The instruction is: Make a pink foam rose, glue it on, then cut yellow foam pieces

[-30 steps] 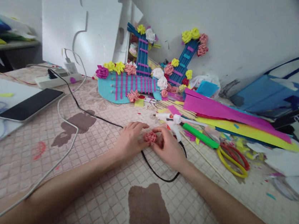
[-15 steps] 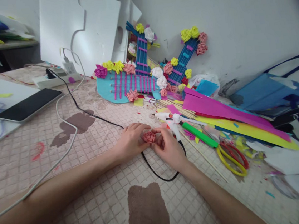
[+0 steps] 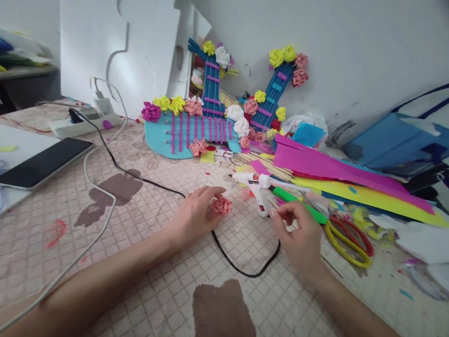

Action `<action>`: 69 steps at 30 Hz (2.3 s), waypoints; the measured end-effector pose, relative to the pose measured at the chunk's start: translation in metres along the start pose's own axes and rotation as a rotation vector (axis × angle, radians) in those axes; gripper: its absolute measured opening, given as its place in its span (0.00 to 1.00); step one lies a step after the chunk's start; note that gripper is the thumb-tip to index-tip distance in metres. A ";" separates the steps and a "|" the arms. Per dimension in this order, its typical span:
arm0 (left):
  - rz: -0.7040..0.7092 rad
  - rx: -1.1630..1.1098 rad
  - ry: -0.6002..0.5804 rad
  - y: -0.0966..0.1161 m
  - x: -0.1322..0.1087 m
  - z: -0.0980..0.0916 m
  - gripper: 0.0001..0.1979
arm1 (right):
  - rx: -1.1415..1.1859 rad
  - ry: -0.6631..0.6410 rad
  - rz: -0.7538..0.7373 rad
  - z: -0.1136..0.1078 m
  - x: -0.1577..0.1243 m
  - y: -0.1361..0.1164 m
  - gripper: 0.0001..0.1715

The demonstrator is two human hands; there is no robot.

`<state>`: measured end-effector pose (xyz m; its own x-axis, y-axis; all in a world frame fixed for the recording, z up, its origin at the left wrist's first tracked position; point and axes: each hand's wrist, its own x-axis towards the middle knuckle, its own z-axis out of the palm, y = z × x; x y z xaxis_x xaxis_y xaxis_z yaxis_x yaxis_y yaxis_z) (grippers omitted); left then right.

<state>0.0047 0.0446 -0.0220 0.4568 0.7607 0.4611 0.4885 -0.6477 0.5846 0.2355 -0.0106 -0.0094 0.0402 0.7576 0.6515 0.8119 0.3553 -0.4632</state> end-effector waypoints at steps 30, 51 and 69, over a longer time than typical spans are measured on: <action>-0.063 0.259 0.141 -0.006 0.001 -0.020 0.27 | 0.192 -0.315 0.065 0.008 -0.006 -0.018 0.15; -0.056 0.303 0.165 -0.003 0.001 -0.023 0.25 | 0.219 -0.343 0.051 0.008 -0.010 -0.022 0.17; -0.054 0.306 0.138 0.001 0.001 -0.023 0.25 | 0.218 -0.362 0.047 0.010 -0.010 -0.025 0.15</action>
<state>-0.0110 0.0461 -0.0058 0.3295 0.7794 0.5329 0.7197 -0.5727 0.3926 0.2088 -0.0218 -0.0096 -0.1648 0.9052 0.3918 0.6704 0.3942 -0.6287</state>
